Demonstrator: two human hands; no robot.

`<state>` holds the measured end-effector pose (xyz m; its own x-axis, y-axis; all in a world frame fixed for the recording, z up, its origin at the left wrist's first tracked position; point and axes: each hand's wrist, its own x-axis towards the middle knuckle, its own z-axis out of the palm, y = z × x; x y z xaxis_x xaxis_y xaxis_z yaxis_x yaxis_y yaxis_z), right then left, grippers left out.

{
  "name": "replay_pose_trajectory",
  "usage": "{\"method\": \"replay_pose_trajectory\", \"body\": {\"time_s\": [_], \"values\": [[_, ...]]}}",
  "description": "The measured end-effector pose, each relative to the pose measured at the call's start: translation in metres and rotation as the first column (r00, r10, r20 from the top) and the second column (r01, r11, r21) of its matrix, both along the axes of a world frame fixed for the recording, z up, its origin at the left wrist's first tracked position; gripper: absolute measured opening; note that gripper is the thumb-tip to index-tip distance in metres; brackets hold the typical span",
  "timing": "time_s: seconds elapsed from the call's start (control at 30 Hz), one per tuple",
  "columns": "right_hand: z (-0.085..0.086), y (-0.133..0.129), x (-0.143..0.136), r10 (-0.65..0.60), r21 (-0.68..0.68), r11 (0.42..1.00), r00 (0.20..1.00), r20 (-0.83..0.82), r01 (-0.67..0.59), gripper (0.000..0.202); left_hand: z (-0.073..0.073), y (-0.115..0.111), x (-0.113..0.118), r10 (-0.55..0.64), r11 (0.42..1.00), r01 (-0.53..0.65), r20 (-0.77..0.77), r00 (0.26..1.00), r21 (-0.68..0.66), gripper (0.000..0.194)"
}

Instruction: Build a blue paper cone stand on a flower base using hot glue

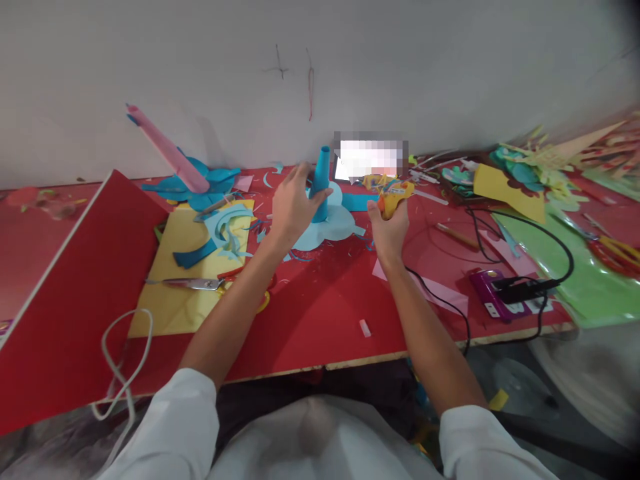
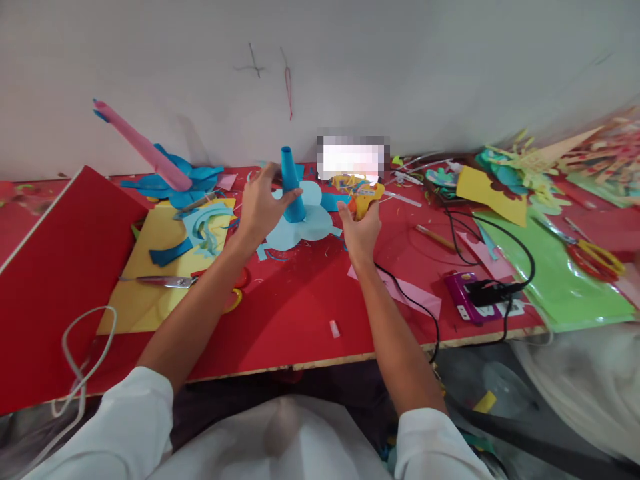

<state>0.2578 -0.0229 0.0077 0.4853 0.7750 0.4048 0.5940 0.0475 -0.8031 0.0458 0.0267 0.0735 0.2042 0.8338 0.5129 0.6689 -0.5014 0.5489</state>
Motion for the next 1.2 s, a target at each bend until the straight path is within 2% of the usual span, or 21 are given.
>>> {"method": "replay_pose_trajectory", "body": {"time_s": [0.23, 0.43, 0.53, 0.67, 0.8, 0.93, 1.03, 1.13, 1.2], "values": [[0.006, -0.008, -0.007, -0.050, 0.073, 0.996, 0.999, -0.003, 0.050, 0.052, -0.012, -0.003, 0.012, 0.022, 0.998, -0.025, -0.053, 0.998, -0.062, 0.036], [0.000, -0.005, -0.002, -0.100, 0.154, 0.984, 0.993, 0.057, 0.091, 0.059, -0.012, 0.004, 0.008, 0.045, 0.999, -0.046, -0.024, 0.999, -0.021, 0.031], [-0.005, 0.000, 0.001, -0.110, 0.199, 0.974, 0.994, 0.018, 0.104, 0.062, -0.010, 0.004, 0.008, 0.059, 0.998, -0.059, 0.004, 0.998, 0.004, 0.033], [-0.009, 0.004, 0.006, -0.100, 0.189, 0.977, 0.995, -0.024, 0.103, 0.063, -0.011, 0.002, 0.010, 0.070, 0.998, -0.070, 0.020, 0.997, 0.001, 0.040], [-0.007, 0.003, 0.005, -0.086, 0.205, 0.974, 0.993, -0.079, 0.100, 0.055, -0.014, 0.003, 0.009, 0.072, 0.996, -0.073, -0.034, 0.997, -0.048, 0.043], [-0.004, 0.000, 0.001, -0.083, 0.173, 0.980, 0.990, -0.111, 0.101, 0.046, -0.011, 0.006, -0.002, 0.023, 0.996, -0.030, -0.082, 0.996, -0.084, 0.044], [-0.005, -0.001, 0.000, -0.060, 0.140, 0.987, 0.993, -0.105, 0.074, 0.046, -0.008, 0.000, -0.019, -0.009, 0.998, 0.006, -0.048, 0.999, -0.055, 0.036], [-0.009, 0.001, 0.001, 0.005, 0.156, 0.988, 0.992, -0.129, 0.015, 0.050, -0.015, -0.019, -0.039, 0.001, 0.998, -0.007, -0.095, 0.995, -0.058, 0.032], [-0.012, 0.001, 0.001, 0.047, 0.188, 0.982, 0.987, -0.153, -0.018, 0.055, -0.025, -0.035, -0.053, 0.015, 0.994, -0.040, -0.236, 0.972, -0.103, 0.032]]}}
